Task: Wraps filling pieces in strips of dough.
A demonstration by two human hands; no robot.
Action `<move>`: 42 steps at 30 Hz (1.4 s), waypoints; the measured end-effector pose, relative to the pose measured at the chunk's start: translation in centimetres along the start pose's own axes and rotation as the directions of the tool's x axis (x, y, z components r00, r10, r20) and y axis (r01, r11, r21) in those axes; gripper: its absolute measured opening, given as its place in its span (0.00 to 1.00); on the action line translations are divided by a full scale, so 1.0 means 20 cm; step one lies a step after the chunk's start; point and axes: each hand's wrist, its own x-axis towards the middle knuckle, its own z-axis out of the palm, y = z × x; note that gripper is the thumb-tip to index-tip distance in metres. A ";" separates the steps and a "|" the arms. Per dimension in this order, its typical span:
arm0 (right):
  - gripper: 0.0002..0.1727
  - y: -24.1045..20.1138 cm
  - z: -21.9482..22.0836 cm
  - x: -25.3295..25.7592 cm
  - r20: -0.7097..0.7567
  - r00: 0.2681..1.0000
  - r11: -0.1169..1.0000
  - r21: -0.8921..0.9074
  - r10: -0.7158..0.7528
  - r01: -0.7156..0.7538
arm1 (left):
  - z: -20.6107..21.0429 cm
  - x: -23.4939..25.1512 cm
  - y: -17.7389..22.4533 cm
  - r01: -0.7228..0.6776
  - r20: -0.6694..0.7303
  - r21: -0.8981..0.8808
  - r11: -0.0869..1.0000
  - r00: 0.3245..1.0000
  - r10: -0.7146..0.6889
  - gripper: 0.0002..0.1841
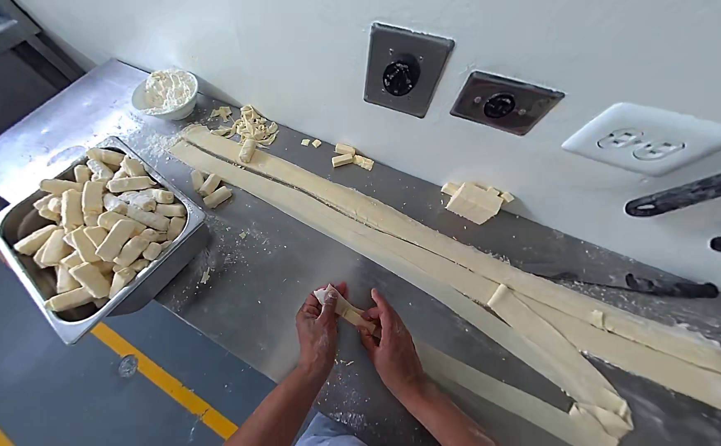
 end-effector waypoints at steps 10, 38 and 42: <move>0.42 0.11 -0.19 -0.08 0.035 0.998 0.998 -0.024 0.053 -0.052 | -0.04 -0.09 -0.26 -0.811 0.667 0.493 0.315 0.585 0.461 0.14; 0.15 0.02 -0.62 -0.10 0.956 0.255 0.780 0.045 0.148 -0.624 | -0.29 0.10 -0.12 -0.819 0.689 0.569 0.071 0.522 0.502 0.18; 0.18 -0.02 -0.61 -0.12 0.946 0.300 0.889 0.029 0.124 -0.458 | -0.31 0.08 -0.06 -0.822 0.703 0.551 0.141 0.549 0.452 0.17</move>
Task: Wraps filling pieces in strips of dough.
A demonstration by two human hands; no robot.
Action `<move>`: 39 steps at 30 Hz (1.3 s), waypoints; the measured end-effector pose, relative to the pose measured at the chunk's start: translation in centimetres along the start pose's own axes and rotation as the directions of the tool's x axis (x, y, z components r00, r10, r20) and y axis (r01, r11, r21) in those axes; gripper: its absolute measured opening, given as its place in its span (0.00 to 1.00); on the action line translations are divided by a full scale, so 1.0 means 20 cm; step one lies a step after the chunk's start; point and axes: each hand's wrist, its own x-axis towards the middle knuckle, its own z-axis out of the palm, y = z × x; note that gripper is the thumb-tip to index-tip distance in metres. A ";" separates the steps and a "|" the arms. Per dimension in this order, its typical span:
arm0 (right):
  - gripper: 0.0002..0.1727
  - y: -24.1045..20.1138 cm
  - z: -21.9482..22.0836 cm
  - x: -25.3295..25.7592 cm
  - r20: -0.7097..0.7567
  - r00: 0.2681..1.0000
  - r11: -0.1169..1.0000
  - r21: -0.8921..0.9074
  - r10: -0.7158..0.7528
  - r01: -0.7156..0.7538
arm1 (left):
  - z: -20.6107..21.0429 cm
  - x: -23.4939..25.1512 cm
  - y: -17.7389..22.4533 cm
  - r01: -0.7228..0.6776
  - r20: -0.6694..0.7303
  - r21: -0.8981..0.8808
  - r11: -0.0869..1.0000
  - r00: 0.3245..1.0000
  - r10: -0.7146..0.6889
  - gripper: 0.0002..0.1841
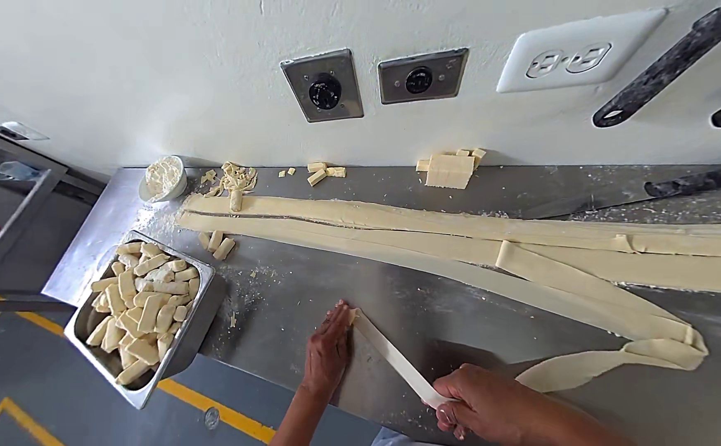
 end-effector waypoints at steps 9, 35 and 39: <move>0.18 -0.10 0.09 0.01 0.002 1.000 0.949 -0.314 0.021 -0.019 | 0.11 0.05 0.08 -0.040 -0.029 0.036 0.999 0.999 0.041 0.15; 0.23 -0.06 0.08 0.00 -0.017 0.999 0.984 -0.176 -0.042 0.038 | 0.13 0.02 0.11 -0.130 0.017 -0.048 0.990 0.991 0.131 0.17; 0.22 -0.08 0.09 0.04 0.005 0.997 0.983 -0.164 -0.080 0.079 | 0.08 0.02 0.10 -0.028 0.055 -0.110 0.994 0.998 0.034 0.20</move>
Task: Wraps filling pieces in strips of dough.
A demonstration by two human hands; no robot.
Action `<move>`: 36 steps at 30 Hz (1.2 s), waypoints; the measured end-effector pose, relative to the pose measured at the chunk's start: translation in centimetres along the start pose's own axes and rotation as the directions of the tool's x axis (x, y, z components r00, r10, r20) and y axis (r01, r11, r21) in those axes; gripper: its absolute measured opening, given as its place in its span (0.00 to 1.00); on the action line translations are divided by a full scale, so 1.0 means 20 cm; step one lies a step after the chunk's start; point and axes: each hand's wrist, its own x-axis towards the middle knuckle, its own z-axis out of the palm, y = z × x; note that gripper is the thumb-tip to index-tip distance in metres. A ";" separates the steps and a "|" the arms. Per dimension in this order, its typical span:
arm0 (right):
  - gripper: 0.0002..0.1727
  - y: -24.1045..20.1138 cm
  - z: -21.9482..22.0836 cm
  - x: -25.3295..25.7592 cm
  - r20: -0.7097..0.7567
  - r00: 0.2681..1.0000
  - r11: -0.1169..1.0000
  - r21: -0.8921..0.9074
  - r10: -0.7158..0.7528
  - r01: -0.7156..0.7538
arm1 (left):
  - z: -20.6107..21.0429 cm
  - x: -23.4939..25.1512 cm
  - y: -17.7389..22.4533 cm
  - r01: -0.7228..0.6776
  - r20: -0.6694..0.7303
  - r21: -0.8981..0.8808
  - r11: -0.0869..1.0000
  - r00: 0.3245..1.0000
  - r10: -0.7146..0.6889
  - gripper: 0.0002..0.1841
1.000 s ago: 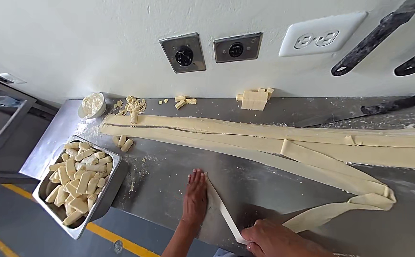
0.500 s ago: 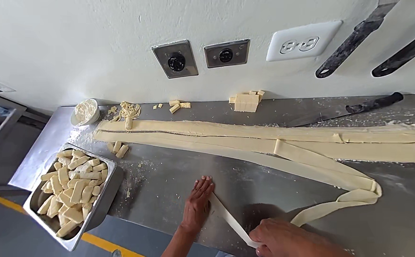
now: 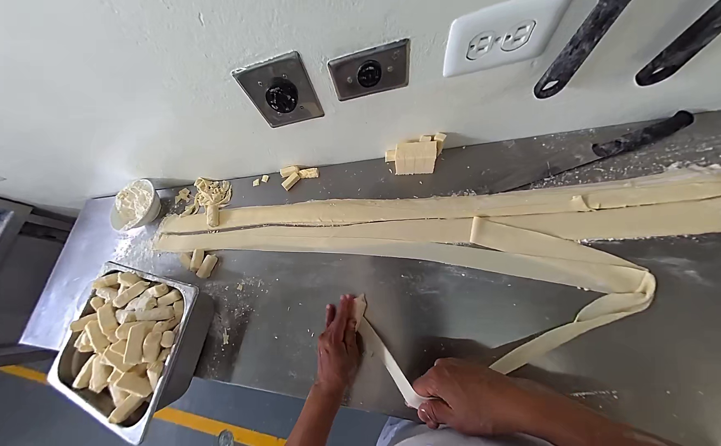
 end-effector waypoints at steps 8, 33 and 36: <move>0.19 0.04 0.06 0.11 -0.041 0.999 0.937 0.350 0.002 0.013 | 0.06 -0.02 0.05 -0.099 0.018 0.076 0.992 0.995 0.098 0.18; 0.15 0.15 0.03 0.15 -0.152 0.952 0.603 0.797 0.267 -0.042 | 0.06 -0.06 0.06 -0.123 0.093 -0.081 0.989 0.987 0.130 0.17; 0.15 0.14 0.03 0.15 -0.131 0.956 0.593 0.804 0.264 -0.054 | 0.02 -0.07 0.06 -0.148 0.114 -0.104 0.984 0.981 0.159 0.16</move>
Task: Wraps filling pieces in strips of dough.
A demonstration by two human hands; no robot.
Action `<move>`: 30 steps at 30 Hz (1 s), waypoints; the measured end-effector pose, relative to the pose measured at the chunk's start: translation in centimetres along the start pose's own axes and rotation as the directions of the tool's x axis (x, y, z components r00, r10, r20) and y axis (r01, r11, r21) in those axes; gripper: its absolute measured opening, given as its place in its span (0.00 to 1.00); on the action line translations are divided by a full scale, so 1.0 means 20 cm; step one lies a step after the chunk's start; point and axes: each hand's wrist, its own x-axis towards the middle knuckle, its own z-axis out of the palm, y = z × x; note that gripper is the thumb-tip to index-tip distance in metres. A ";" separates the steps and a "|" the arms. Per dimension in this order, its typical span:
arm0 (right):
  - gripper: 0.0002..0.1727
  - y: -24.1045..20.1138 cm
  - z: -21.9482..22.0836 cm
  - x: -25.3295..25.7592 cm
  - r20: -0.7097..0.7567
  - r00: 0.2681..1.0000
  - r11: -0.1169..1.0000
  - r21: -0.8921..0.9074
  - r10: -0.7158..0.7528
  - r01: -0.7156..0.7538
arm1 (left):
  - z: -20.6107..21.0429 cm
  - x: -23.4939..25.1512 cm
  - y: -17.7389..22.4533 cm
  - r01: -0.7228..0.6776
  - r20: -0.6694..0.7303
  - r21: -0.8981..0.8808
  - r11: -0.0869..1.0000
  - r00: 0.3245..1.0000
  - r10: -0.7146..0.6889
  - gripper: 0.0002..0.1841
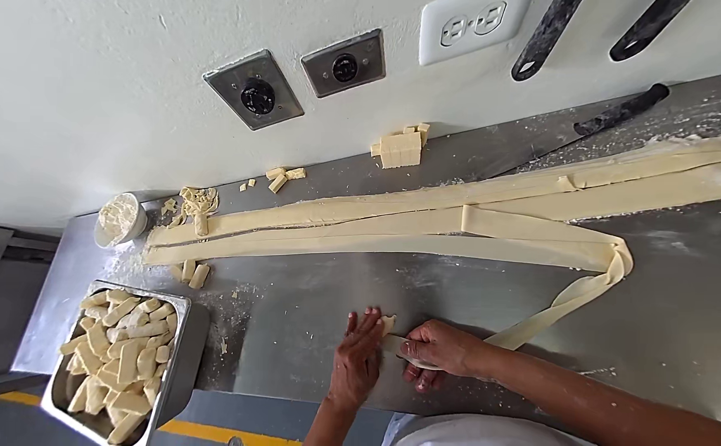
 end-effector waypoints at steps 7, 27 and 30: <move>0.16 0.01 0.02 0.04 0.060 0.998 0.999 0.025 0.022 -0.023 | 0.05 -0.09 0.15 0.157 0.005 -0.125 0.980 0.988 -0.157 0.16; 0.22 -0.64 -0.01 0.11 0.132 0.980 0.677 -0.709 -0.148 0.197 | -0.54 0.13 0.03 0.539 0.246 -0.829 0.150 0.592 -0.768 0.18; 0.19 -0.67 0.00 0.24 0.065 0.976 0.350 -0.927 -0.207 0.136 | -0.54 0.11 0.07 0.481 0.293 -0.875 0.049 0.608 -0.738 0.20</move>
